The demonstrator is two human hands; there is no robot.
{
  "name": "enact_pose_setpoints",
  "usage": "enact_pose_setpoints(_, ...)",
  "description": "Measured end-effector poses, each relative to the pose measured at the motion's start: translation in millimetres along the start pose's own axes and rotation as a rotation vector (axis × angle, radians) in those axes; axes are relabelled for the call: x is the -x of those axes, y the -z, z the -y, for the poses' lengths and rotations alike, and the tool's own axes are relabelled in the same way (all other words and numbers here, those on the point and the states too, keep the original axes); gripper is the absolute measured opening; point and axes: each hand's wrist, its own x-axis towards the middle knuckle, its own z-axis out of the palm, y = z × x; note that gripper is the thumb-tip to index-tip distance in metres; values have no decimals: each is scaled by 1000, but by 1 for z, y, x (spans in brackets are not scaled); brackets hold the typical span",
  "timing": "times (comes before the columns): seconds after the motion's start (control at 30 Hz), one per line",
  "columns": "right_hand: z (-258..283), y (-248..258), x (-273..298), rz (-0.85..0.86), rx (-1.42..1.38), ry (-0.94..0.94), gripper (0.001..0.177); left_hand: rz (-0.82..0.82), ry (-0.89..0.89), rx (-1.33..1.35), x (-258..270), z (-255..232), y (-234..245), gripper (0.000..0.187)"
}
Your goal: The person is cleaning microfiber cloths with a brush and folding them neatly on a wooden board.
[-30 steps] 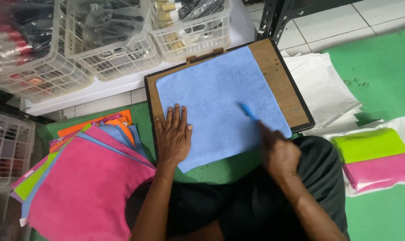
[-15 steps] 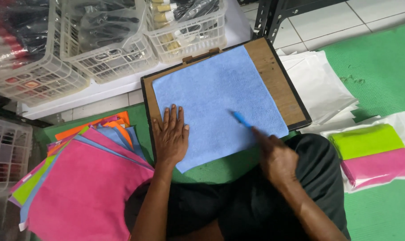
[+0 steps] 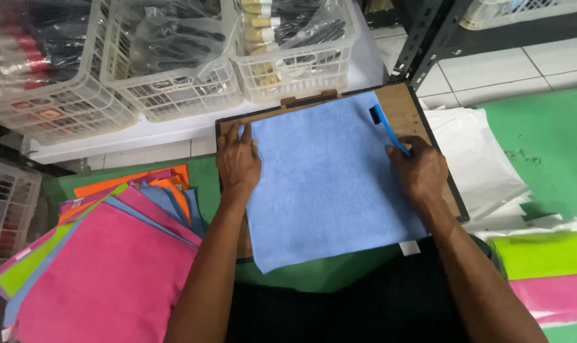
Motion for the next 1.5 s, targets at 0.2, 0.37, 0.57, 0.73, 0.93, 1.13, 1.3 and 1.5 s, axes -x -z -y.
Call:
enact_pose_setpoints(0.2, 3, -31, -50, -44, 153, 23, 30, 10, 45, -4, -32, 38, -50, 22)
enact_pose_setpoints(0.37, 6, -38, -66, -68, 152, 154, 22, -165, -51, -71, -49, 51, -62, 14)
enact_pose_setpoints(0.57, 18, -52, -91, -101, 179, 184, 25, -182, -94, -116, -83, 47, -52, 18)
enact_pose_setpoints(0.73, 70, 18, -11, -114, -16, 250, 22, -13, -96, -77, -22, -17, 49, 48)
enact_pose_setpoints(0.93, 96, 3, 125, 82, -120, 324, 32, 253, -204, 106, 103, -61, 92, 55)
enact_pose_setpoints(1.13, 53, 12, 152, -68, 206, 464, 38, 283, -172, -29, 129, -65, 84, 64)
enact_pose_setpoints(1.3, -40, 46, 121, -236, 343, 272, 33, 319, -118, -56, 133, -63, 73, 64)
enact_pose_setpoints(1.5, 39, 14, 172, -142, 121, 293, 36, 403, -87, -87, 129, -67, 79, 67)
